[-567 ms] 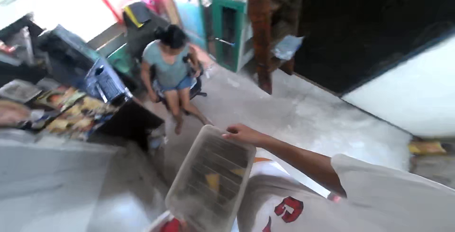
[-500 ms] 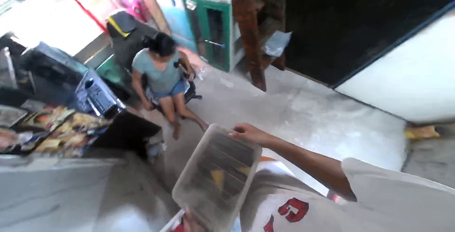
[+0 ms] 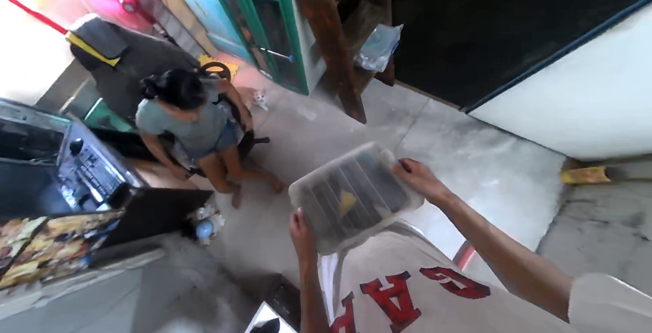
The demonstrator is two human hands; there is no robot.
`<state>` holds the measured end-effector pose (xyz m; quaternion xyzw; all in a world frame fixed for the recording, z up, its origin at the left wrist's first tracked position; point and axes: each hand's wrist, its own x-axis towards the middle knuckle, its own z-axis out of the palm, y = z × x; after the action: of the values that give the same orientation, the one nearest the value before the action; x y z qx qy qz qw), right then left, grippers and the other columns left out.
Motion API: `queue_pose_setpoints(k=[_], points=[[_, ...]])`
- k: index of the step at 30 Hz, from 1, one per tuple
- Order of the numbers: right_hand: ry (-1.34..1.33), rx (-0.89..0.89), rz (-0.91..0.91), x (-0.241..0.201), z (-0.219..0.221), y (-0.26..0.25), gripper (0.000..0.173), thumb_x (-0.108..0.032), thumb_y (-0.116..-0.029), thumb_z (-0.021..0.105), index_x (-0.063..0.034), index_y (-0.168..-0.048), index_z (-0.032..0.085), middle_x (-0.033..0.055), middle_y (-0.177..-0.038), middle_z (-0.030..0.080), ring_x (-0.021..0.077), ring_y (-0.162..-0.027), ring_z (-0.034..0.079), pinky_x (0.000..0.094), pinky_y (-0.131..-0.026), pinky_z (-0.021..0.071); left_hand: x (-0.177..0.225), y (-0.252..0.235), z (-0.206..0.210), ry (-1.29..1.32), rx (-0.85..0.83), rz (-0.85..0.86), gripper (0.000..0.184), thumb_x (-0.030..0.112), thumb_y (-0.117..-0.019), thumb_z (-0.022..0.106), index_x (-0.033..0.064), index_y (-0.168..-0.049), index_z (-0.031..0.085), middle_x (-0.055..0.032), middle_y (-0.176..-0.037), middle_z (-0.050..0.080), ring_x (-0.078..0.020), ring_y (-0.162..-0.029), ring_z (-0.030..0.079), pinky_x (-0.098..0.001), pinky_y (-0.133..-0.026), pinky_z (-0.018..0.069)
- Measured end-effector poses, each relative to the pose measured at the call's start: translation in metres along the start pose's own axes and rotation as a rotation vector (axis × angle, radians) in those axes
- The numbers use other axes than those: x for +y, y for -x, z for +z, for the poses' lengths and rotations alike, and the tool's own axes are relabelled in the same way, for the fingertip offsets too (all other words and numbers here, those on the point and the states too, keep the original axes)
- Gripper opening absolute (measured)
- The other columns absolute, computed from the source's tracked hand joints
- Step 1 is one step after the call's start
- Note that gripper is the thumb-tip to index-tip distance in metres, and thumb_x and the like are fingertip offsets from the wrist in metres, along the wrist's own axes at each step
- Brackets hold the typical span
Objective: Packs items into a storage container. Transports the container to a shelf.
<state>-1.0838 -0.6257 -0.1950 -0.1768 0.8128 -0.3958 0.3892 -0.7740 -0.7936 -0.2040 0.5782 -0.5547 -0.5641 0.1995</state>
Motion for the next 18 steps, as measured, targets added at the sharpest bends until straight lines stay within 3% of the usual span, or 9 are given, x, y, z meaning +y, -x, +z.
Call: queue_pose_setpoints(k=[5,13,18], points=[[-0.004,0.142,0.136,0.016,-0.046,-0.038,0.056,-0.048,-0.0973,0.065,-0.0028,-0.13,0.062,0.0192,-0.114,0.069,0.029,-0.103,0.067,0.0519,-0.094,0.0539,0.039,-0.073,0.07,-0.112,-0.167,0.029,0.045,0.036,-0.11,0.044,-0.003,-0.127,0.06,-0.0187,-0.108,0.069,-0.0241,-0.097,0.068,-0.0459,-0.089,0.0573],[-0.103,0.337,0.26,0.017,-0.099,-0.12,0.055,-0.045,-0.0945,0.07,-0.0017,-0.128,0.062,0.019,-0.11,0.069,0.0282,-0.1,0.068,0.0515,-0.091,0.0546,0.112,-0.217,0.188,-0.383,-0.425,0.18,0.045,0.034,-0.1099,0.045,-0.0047,-0.126,0.061,-0.0214,-0.105,0.069,-0.0287,-0.097,0.068,-0.0479,-0.09,0.0561],[-0.226,0.472,0.364,-0.004,-0.126,-0.174,0.052,-0.038,-0.0946,0.072,-0.001,-0.13,0.061,0.0199,-0.116,0.068,0.0288,-0.104,0.066,0.051,-0.093,0.0542,0.164,-0.303,0.267,-0.481,-0.605,0.301,0.043,0.027,-0.1088,0.045,-0.005,-0.135,0.058,-0.0239,-0.12,0.066,-0.0325,-0.111,0.066,-0.049,-0.099,0.053]])
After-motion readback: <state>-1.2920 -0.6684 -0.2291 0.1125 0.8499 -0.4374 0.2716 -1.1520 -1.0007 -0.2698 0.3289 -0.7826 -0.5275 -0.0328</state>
